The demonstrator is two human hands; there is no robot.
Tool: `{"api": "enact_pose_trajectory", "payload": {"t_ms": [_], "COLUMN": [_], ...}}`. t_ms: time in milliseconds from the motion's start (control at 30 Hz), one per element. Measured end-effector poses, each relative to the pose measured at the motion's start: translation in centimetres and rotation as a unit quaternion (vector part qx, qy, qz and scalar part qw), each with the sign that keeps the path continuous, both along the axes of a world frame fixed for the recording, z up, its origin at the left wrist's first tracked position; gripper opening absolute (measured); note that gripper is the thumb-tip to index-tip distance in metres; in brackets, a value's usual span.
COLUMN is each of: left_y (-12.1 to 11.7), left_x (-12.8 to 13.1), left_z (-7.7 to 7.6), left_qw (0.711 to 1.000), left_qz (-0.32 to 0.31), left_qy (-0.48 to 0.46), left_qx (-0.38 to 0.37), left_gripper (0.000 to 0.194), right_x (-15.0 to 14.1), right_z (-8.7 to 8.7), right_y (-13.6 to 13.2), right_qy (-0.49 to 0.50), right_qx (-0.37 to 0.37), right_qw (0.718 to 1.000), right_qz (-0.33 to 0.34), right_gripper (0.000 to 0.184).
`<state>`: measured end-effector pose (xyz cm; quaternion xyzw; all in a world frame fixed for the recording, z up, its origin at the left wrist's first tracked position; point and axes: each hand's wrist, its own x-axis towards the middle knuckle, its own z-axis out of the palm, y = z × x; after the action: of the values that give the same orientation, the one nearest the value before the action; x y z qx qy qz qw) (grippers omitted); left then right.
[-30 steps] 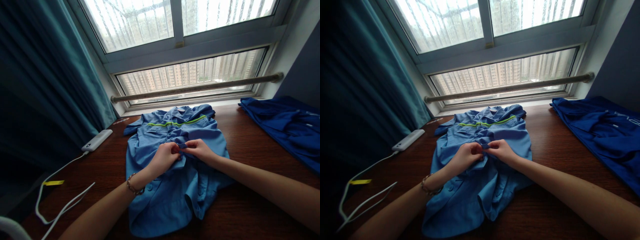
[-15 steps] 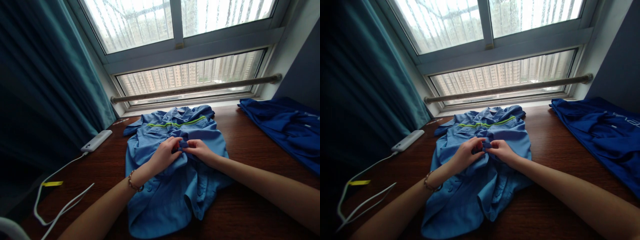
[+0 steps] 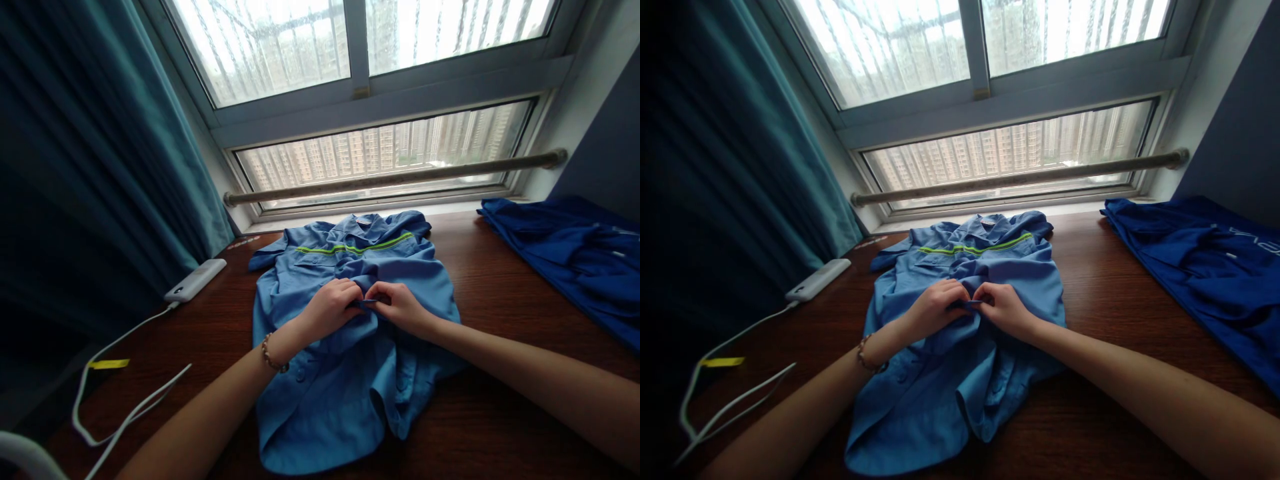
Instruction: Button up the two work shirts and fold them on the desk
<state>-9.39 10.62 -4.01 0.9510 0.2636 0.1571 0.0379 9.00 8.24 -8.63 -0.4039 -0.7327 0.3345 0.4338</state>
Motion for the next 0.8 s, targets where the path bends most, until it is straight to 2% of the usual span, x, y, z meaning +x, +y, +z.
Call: {"api": "enact_pose_trajectory", "payload": {"t_ms": [133, 233, 400, 533, 667, 800], "left_y": [-0.3, -0.6, -1.0, -1.2, -1.6, -2.2], "left_x": [0.1, 0.2, 0.4, 0.4, 0.6, 0.9], "left_z": [-0.8, -1.1, -1.4, -1.4, -1.3, -1.3], "left_qw": [0.998, 0.996, 0.994, 0.991, 0.987, 0.982], "left_qz": [0.037, 0.044, 0.032, 0.063, 0.093, 0.105], "left_qy": [-0.043, -0.075, -0.102, -0.111, -0.114, -0.146], "left_qx": [-0.005, -0.001, 0.026, 0.040, 0.057, 0.060], "left_gripper": [0.016, 0.013, 0.017, 0.017, 0.014, 0.012], "right_x": [0.1, 0.2, 0.2, 0.1, 0.2, 0.3], "right_z": [0.2, 0.1, 0.2, 0.4, 0.6, 0.8], "right_y": [-0.7, -0.9, -1.0, -1.2, -1.7, -2.3], "right_qy": [-0.066, -0.098, -0.120, -0.155, -0.228, -0.248], "right_qx": [0.112, 0.166, 0.191, 0.211, 0.271, 0.349], "right_qw": [0.991, 0.980, 0.973, 0.963, 0.934, 0.903], "right_qz": [-0.039, -0.042, -0.055, -0.068, -0.052, -0.011], "right_gripper": [0.009, 0.012, 0.016, 0.021, 0.026, 0.028]}}
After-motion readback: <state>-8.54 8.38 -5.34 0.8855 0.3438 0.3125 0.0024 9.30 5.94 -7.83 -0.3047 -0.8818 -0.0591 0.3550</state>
